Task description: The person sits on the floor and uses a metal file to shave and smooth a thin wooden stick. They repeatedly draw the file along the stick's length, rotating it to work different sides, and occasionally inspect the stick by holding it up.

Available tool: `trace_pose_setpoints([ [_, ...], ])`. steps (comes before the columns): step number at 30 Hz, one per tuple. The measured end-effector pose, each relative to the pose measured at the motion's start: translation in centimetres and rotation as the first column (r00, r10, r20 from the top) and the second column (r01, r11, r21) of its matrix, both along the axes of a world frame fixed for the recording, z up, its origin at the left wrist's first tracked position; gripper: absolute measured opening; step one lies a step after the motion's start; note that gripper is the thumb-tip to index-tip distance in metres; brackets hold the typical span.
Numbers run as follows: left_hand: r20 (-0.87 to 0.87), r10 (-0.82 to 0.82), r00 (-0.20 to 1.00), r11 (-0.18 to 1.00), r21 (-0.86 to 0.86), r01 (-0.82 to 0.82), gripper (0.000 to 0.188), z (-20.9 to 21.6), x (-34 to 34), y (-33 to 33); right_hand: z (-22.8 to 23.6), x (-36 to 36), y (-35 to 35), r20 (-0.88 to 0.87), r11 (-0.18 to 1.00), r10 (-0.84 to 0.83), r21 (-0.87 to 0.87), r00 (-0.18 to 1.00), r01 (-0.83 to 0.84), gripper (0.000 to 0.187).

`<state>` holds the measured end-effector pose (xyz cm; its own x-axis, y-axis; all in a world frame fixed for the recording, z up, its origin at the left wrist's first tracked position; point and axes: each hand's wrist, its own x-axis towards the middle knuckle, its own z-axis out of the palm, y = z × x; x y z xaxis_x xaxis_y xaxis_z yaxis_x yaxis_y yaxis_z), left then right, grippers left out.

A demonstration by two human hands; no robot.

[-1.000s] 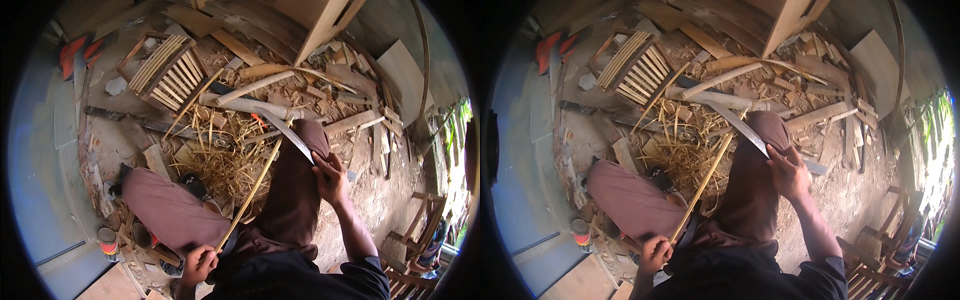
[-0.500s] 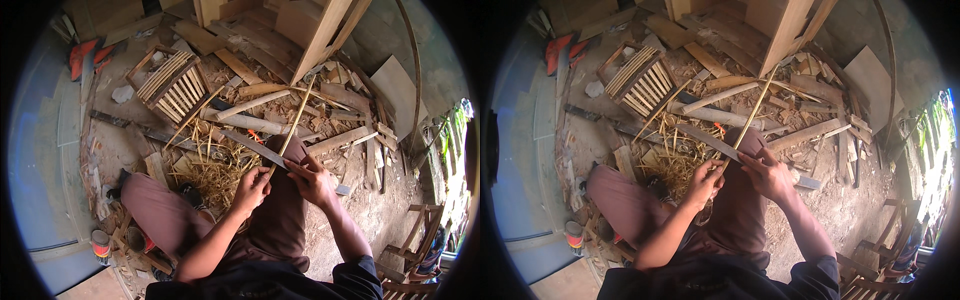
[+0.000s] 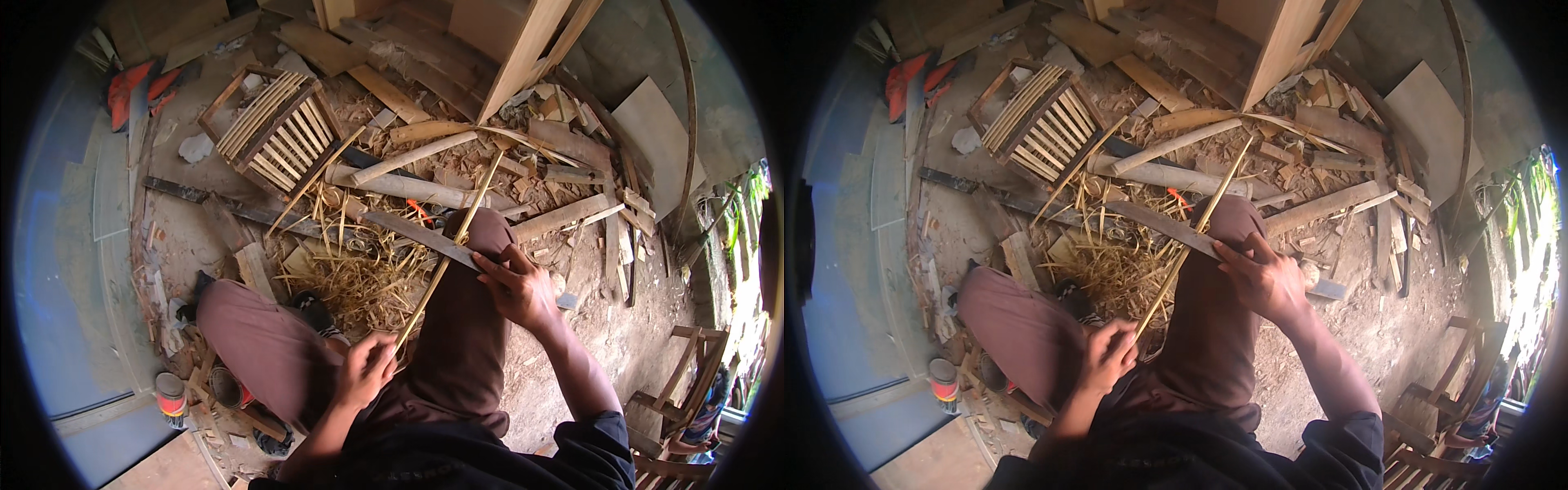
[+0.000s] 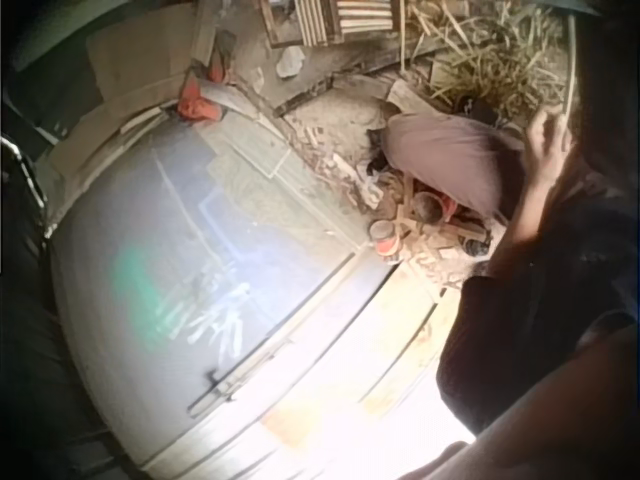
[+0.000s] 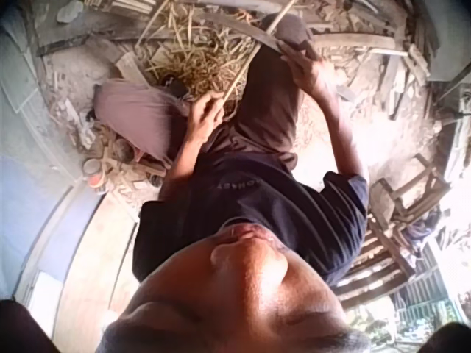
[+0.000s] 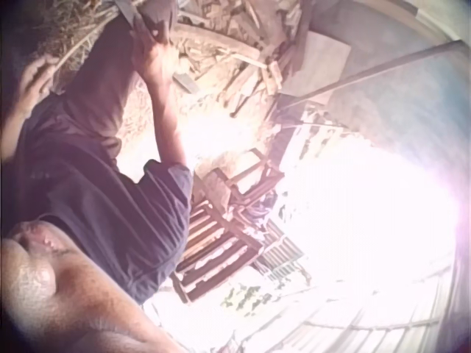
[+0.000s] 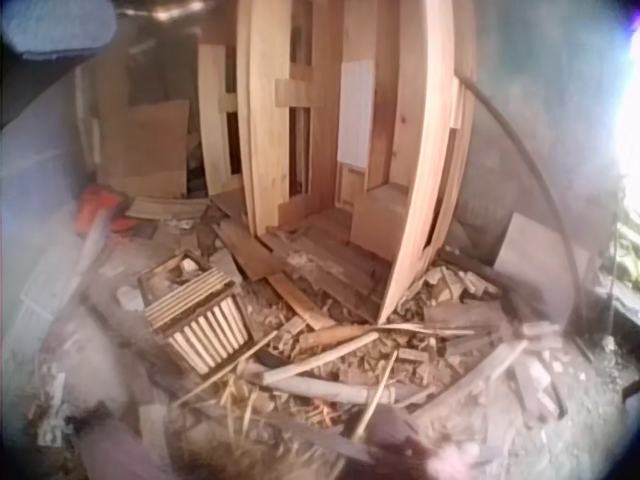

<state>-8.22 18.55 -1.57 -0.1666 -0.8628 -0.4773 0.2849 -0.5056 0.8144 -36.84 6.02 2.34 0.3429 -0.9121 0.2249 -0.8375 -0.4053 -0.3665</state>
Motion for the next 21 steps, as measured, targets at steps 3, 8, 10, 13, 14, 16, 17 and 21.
trace_pose_setpoints([
  [3, 0.100, -0.065, 0.993, 0.998, 0.008, 0.065, 0.009, 1.3, 3.6, 3.8, -0.3, -0.3, -0.2, 0.036, 0.998, -0.055, 0.033, 0.998, 0.054, 0.034],
  [8, 0.193, -0.134, 0.972, 0.988, 0.099, 0.117, 0.011, 3.5, 10.2, 11.8, -0.5, -0.4, -0.1, 0.080, 0.990, -0.134, 0.058, 0.988, 0.130, 0.036],
  [10, 0.196, -0.099, 0.976, 0.988, 0.136, 0.073, 0.013, 4.2, 10.2, 11.9, -0.3, -0.2, -0.2, 0.165, 0.987, -0.151, 0.072, 0.975, 0.140, 0.036],
  [13, 0.207, -0.086, 0.974, 0.993, 0.097, 0.067, 0.016, 4.8, 7.3, 7.6, -0.1, 0.7, -0.3, 0.333, 0.993, -0.121, 0.031, 0.935, 0.117, 0.035],
  [14, 0.199, -0.076, 0.977, 0.995, -0.043, 0.086, 0.018, 3.4, 6.1, 6.3, 0.4, 1.2, -0.5, 0.351, 0.996, -0.094, 0.027, 0.932, 0.090, 0.034],
  [16, 0.029, -0.088, 0.996, 0.995, -0.043, 0.089, 0.022, 3.0, 2.8, 2.3, 1.6, 2.0, -0.4, 0.371, 0.999, -0.054, 0.027, 0.927, 0.047, 0.033],
  [17, 0.012, -0.110, 0.994, 0.992, -0.064, 0.110, 0.023, 2.7, 1.2, 0.6, 1.4, 2.3, -0.2, 0.388, 0.999, -0.025, 0.044, 0.921, 0.008, 0.029],
  [21, -0.107, -0.092, 0.990, 0.995, -0.041, 0.088, 0.022, 2.0, -3.7, -4.4, 0.4, 2.5, 0.9, 0.121, 0.995, 0.102, -0.004, 0.987, -0.103, 0.026],
])
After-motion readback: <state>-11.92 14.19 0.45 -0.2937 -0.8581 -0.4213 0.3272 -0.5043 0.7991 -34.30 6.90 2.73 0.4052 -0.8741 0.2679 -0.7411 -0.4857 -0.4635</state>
